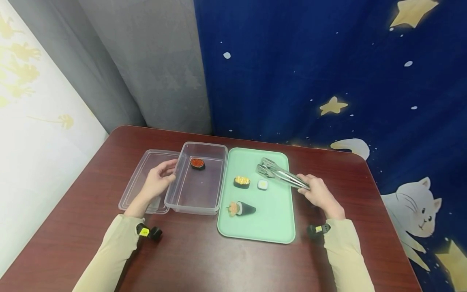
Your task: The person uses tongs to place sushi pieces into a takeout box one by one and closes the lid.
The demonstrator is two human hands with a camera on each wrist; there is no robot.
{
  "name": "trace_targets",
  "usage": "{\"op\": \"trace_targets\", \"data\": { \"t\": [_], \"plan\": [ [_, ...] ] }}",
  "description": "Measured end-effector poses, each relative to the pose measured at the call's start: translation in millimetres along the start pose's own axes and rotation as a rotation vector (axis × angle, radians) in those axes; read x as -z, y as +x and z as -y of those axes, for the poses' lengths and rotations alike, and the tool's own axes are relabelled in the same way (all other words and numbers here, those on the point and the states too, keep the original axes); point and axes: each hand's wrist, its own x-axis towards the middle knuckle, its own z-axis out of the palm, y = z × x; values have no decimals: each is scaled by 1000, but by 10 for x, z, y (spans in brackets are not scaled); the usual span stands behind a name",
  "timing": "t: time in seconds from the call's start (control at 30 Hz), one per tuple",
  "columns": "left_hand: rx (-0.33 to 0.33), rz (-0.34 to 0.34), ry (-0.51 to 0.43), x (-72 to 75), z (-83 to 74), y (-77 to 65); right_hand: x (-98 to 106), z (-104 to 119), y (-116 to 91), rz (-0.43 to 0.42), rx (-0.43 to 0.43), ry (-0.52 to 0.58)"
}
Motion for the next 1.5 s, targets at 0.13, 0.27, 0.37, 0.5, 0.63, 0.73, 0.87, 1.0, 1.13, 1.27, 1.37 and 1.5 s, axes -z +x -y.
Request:
{"op": "trace_targets", "data": {
  "t": [0.13, 0.27, 0.37, 0.5, 0.63, 0.73, 0.87, 1.0, 1.13, 1.27, 1.37, 1.5],
  "plan": [
    [-10, -3, -1, -4, 42, 17, 21, 7, 18, -23, 26, -14],
    [-25, -11, 7, -9, 198, 79, 57, 28, 46, -44, 39, -16],
    [-22, -18, 23, -7, 341, 133, 93, 61, 75, -60, 50, -18],
    [-18, -24, 35, -4, 427, 163, 153, 127, 130, -84, 75, -22],
    [-31, -26, 39, -2, 434, 164, 211, 204, 194, -99, 93, -17],
    [-27, -23, 36, -1, 426, 163, 246, 262, 243, -103, 103, -11],
    [-10, -17, 31, 2, 347, 141, 275, 343, 314, -117, 131, -2],
    [-20, -6, 21, 4, 149, 68, 296, 438, 394, -117, 161, 11],
    [-28, -1, 35, 5, 1, 2, 306, 539, 474, -93, 171, 24],
    [-30, -2, 40, 5, -21, -9, 294, 636, 556, -73, 187, 43],
    [-31, -1, 30, 6, -14, -4, 271, 706, 621, -54, 197, 53],
    [-16, 5, 16, 6, -12, -3, 236, 802, 699, -18, 205, 66]
  ]
}}
